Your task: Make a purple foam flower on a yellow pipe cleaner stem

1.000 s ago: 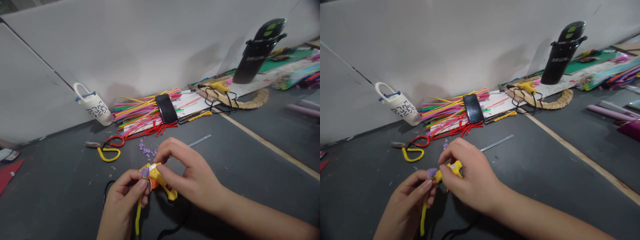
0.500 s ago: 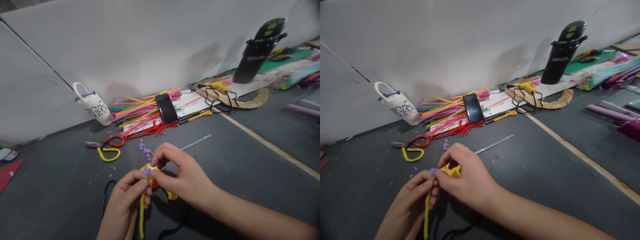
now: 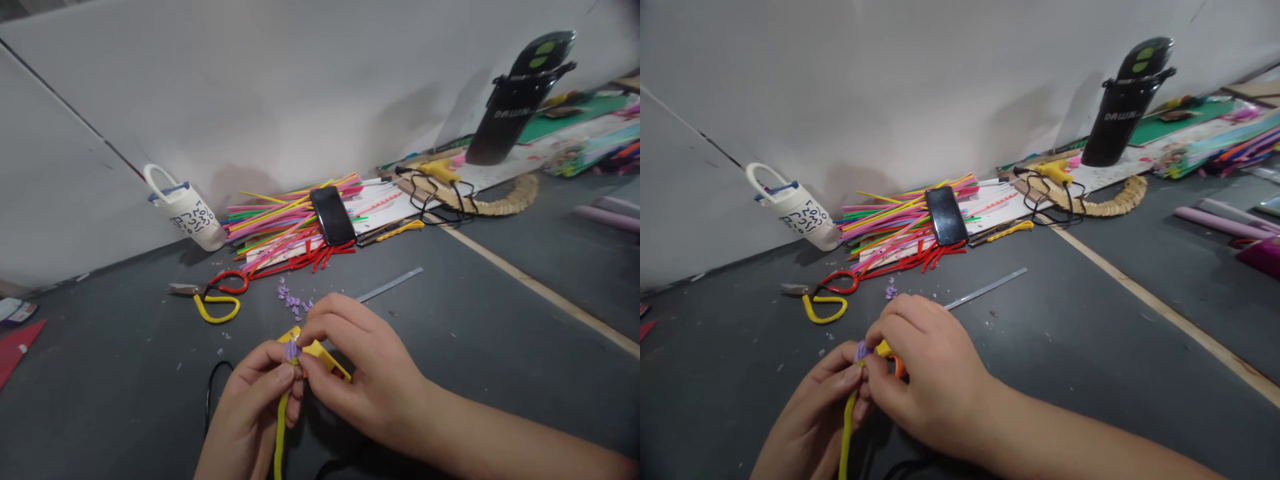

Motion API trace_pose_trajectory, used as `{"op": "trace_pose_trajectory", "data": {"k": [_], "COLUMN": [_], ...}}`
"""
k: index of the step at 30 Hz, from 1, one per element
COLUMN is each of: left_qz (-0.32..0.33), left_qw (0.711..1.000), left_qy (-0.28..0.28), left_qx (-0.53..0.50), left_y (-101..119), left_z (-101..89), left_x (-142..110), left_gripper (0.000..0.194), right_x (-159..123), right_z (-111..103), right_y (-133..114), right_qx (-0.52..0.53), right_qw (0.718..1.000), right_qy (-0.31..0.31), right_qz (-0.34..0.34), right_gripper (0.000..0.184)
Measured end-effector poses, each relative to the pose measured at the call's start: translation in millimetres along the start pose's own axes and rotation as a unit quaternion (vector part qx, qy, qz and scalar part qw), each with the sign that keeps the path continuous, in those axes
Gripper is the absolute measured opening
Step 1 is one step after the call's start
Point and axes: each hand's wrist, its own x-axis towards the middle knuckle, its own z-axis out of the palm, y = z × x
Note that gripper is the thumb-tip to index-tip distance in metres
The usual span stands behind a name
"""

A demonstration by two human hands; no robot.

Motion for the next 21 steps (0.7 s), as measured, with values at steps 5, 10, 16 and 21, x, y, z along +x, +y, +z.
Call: {"op": "trace_pose_trajectory", "data": {"k": [5,10,16,21], "left_qz": [-0.004,-0.003,0.003,0.005], "left_qw": [1.0,0.999,0.999,0.999], "left_qy": [-0.017,-0.021,-0.023,-0.024], "left_qx": [-0.02,-0.026,-0.038,-0.035], "left_y": [-1.2,-3.6,-4.3,-4.3], "left_z": [0.6,-2.8,-2.6,-3.3], "left_x": [1.1,2.7,1.6,3.0], "left_gripper": [0.005,0.007,0.008,0.007], "right_x": [1.1,1.3,3.3,5.1], "right_z": [-0.1,-1.0,-3.2,-5.0], "right_y": [-0.4,-0.5,-1.6,-1.5], "right_qx": [-0.009,-0.023,0.007,0.029], "right_qw": [1.0,1.0,1.0,0.999], "right_qy": [-0.003,-0.008,-0.009,-0.004], "right_qz": [0.0,-0.013,0.0,0.017], "right_gripper": [0.01,0.013,0.011,0.008]}}
